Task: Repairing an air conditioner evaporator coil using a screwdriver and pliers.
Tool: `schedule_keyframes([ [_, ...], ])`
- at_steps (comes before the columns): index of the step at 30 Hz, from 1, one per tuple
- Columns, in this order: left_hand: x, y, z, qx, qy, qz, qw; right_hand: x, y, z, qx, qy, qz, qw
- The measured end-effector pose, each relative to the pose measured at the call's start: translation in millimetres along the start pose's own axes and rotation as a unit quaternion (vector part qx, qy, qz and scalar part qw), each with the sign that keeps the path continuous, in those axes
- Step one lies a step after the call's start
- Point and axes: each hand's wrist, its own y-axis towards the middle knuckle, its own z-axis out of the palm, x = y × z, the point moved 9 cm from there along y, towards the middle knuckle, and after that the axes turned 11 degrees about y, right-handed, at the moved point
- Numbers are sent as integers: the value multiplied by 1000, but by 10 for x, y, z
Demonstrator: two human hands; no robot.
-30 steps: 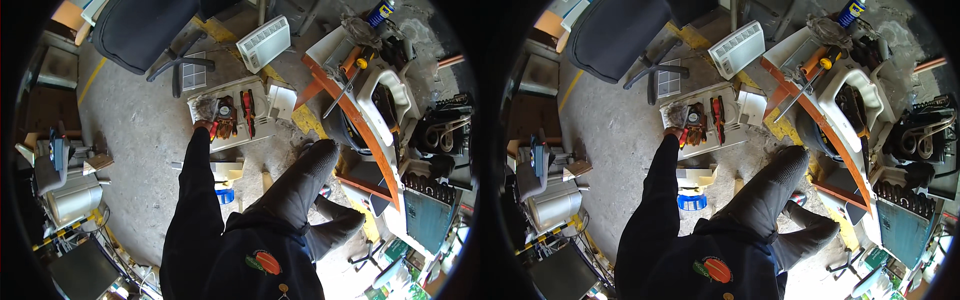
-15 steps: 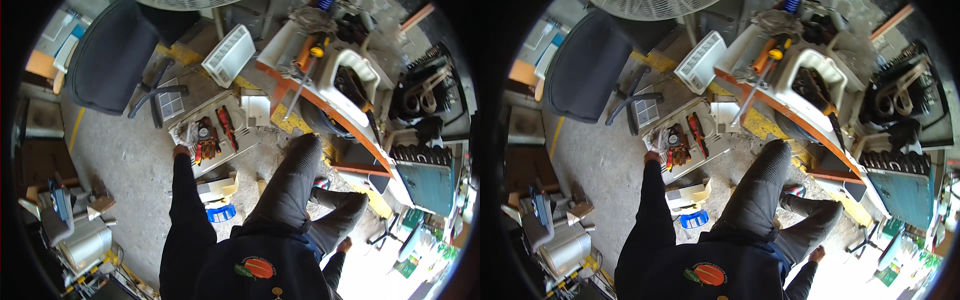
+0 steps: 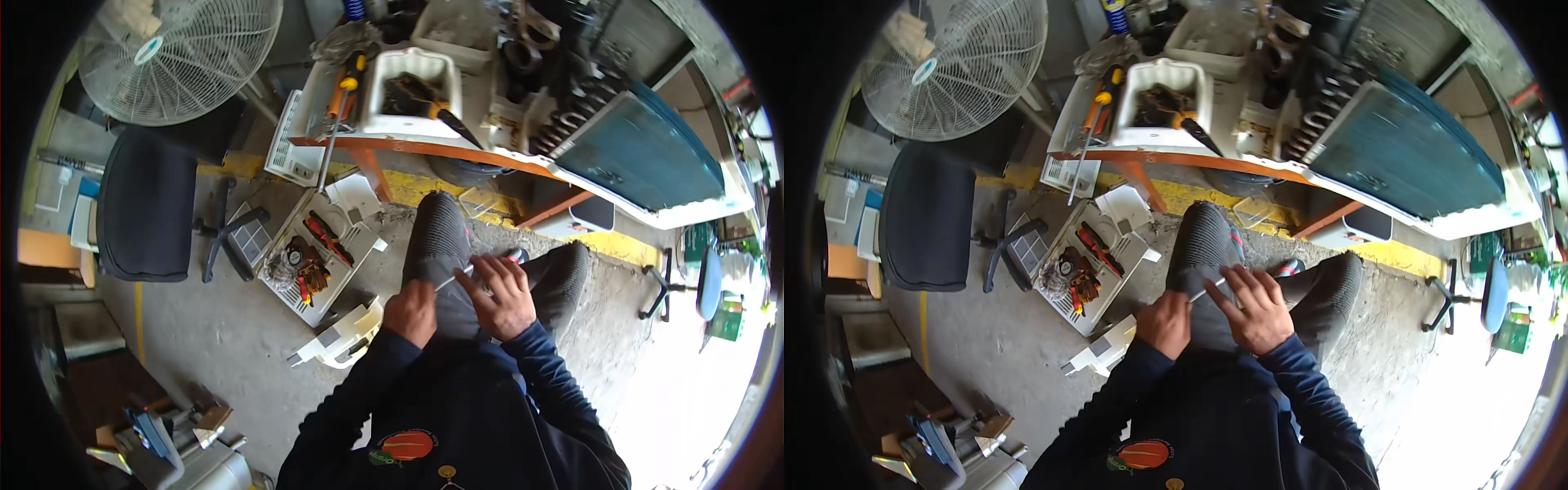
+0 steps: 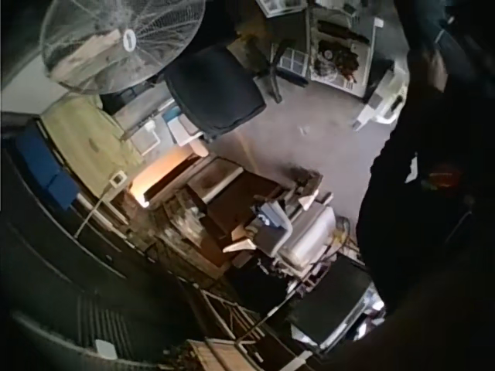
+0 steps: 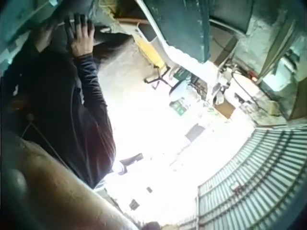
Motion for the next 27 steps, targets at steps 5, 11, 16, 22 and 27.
schedule_keyframes([
  [5,-870,452,-128,-24,-28,183,982,-474,-509,25,111,-55,26,992],
  [11,-1234,862,309,308,-597,-1,741,-1173,-1506,-444,-64,107,319,939],
  [16,-1707,907,224,355,-750,-101,549,-1337,-1999,-637,-279,373,485,740],
  [22,-1851,1023,-54,323,-752,-88,567,-1297,-1473,-895,-364,508,382,681],
  [27,-1721,1040,-130,294,-734,-92,605,-1247,-1084,-974,-350,525,312,710],
])
